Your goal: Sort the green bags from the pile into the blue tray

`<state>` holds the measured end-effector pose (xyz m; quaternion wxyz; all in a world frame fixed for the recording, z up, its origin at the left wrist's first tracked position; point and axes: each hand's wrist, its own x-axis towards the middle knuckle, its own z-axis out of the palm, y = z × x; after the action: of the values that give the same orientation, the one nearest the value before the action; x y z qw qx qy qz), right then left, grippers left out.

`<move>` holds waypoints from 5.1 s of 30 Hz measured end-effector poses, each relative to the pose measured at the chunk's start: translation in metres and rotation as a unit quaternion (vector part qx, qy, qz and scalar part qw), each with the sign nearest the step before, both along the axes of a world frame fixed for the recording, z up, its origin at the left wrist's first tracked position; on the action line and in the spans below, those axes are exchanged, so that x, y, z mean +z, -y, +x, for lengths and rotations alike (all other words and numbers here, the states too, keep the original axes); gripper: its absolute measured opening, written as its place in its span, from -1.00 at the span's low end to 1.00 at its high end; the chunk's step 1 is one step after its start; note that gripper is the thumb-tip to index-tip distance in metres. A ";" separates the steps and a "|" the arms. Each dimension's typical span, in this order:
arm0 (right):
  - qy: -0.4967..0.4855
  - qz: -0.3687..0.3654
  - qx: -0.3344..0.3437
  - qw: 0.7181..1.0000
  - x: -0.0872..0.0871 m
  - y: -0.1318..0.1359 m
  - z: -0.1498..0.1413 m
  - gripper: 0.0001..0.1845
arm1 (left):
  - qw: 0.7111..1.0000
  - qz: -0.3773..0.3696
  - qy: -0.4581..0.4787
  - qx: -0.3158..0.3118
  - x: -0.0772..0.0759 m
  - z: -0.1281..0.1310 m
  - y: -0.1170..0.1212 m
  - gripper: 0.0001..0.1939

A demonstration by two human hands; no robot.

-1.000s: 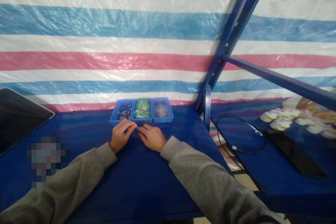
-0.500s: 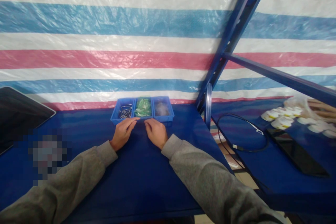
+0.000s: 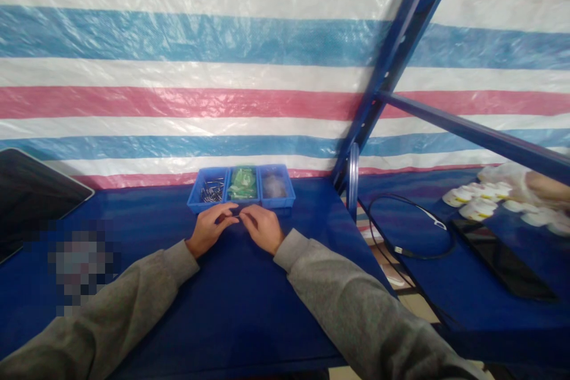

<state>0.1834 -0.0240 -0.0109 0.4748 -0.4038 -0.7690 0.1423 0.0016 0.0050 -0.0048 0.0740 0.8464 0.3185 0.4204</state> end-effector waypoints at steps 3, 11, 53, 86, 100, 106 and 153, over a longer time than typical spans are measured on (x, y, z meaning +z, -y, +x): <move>-0.001 -0.002 -0.002 1.000 -0.002 -0.001 0.000 -0.76 | 1.000 0.007 0.005 0.002 0.002 0.000 0.001 -0.70; -0.028 -0.009 -0.054 0.998 0.001 -0.001 0.001 -0.74 | 1.000 0.007 0.008 -0.007 0.005 0.001 0.002 -0.86; 0.024 -0.004 -0.069 0.997 0.000 0.001 0.001 -0.68 | 1.000 0.010 0.008 -0.016 0.007 -0.001 0.004 -0.77; 0.158 0.002 0.011 0.987 -0.006 -0.001 -0.001 -0.73 | 0.999 0.018 0.030 -0.004 0.009 0.001 0.009 -0.88; 0.004 0.014 -0.063 0.998 -0.004 -0.001 -0.001 -0.76 | 1.000 0.007 -0.004 0.008 0.007 0.000 0.005 -0.78; -0.018 0.027 -0.039 0.999 0.000 0.003 -0.001 -0.75 | 1.000 -0.023 0.013 0.014 0.001 -0.002 0.001 -0.66; -0.007 0.022 -0.074 0.997 -0.003 0.001 0.000 -0.75 | 1.000 0.006 -0.018 -0.002 0.006 -0.001 0.003 -0.72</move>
<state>0.1830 -0.0247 -0.0134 0.4982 -0.4480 -0.7365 0.0929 0.0004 0.0021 0.0013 0.0639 0.8551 0.3152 0.4066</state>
